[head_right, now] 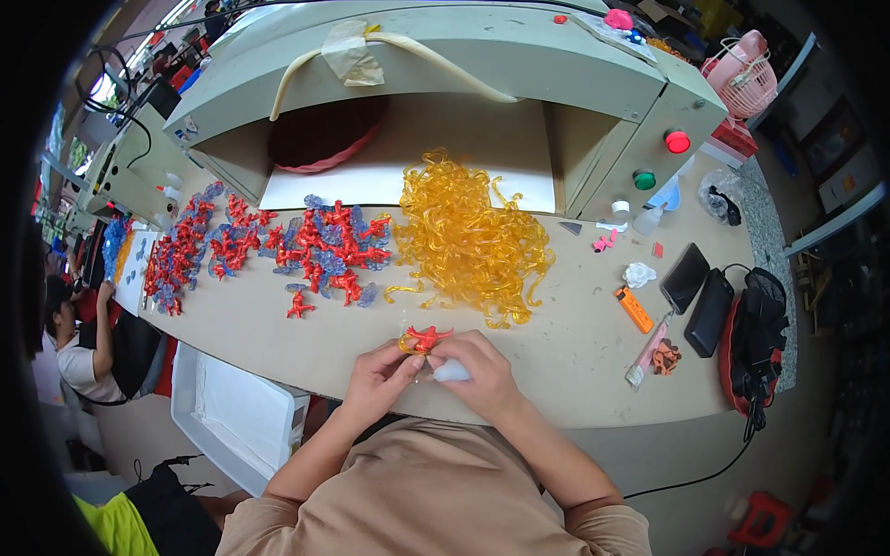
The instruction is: The person assembles toy figurines by applying glue from a bottle to plastic figurines, then attaching colorful fiber tufts to them.
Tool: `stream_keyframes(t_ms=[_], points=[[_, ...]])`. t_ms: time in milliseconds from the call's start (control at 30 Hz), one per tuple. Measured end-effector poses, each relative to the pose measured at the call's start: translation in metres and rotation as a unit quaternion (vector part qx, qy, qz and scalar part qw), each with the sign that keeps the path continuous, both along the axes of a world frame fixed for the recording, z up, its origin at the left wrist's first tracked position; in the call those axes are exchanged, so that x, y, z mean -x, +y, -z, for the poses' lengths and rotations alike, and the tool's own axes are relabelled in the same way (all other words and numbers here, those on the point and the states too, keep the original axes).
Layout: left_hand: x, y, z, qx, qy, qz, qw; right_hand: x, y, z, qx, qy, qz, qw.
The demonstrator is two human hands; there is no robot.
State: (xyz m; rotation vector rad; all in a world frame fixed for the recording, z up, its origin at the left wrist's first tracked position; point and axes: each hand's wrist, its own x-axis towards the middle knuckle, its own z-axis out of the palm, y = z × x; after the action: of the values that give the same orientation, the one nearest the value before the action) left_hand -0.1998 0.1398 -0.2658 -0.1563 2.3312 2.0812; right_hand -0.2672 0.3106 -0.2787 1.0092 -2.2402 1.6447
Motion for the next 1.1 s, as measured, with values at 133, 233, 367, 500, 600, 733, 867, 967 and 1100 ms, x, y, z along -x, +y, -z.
stream_keyframes(t_ms=[133, 233, 367, 500, 600, 733, 867, 967, 1100], points=[[0.002, -0.002, 0.001, 0.039, 0.016, 0.005, 0.999, 0.001, 0.001, -0.001, 0.004, 0.006, -0.012, 1.0], [0.003, -0.001, 0.005, 0.043, 0.028, -0.003, 0.999, 0.002, 0.002, -0.001, -0.003, 0.01, -0.017, 1.0], [0.0, -0.001, 0.023, 0.009, -0.002, -0.028, 1.0, 0.003, 0.002, 0.0, -0.009, -0.019, -0.028, 0.999], [-0.001, 0.003, 0.023, -0.013, 0.005, -0.042, 0.999, 0.001, 0.002, 0.0, -0.03, -0.001, -0.034, 0.999], [-0.003, 0.005, 0.022, -0.018, -0.002, -0.051, 0.999, 0.0, 0.001, -0.001, -0.033, 0.011, -0.034, 0.999], [-0.004, 0.004, 0.02, 0.008, 0.004, -0.041, 0.999, -0.002, 0.002, 0.0, -0.022, -0.011, -0.033, 0.999], [-0.004, 0.004, 0.021, 0.001, 0.002, -0.045, 0.999, -0.002, 0.002, 0.0, -0.018, -0.024, -0.038, 0.999], [-0.002, 0.005, 0.014, -0.004, 0.002, -0.045, 0.999, 0.001, 0.002, 0.003, -0.022, -0.013, -0.038, 0.999], [-0.002, 0.002, 0.017, 0.005, -0.001, -0.04, 0.999, 0.001, 0.001, 0.004, -0.028, -0.032, -0.051, 0.998]])
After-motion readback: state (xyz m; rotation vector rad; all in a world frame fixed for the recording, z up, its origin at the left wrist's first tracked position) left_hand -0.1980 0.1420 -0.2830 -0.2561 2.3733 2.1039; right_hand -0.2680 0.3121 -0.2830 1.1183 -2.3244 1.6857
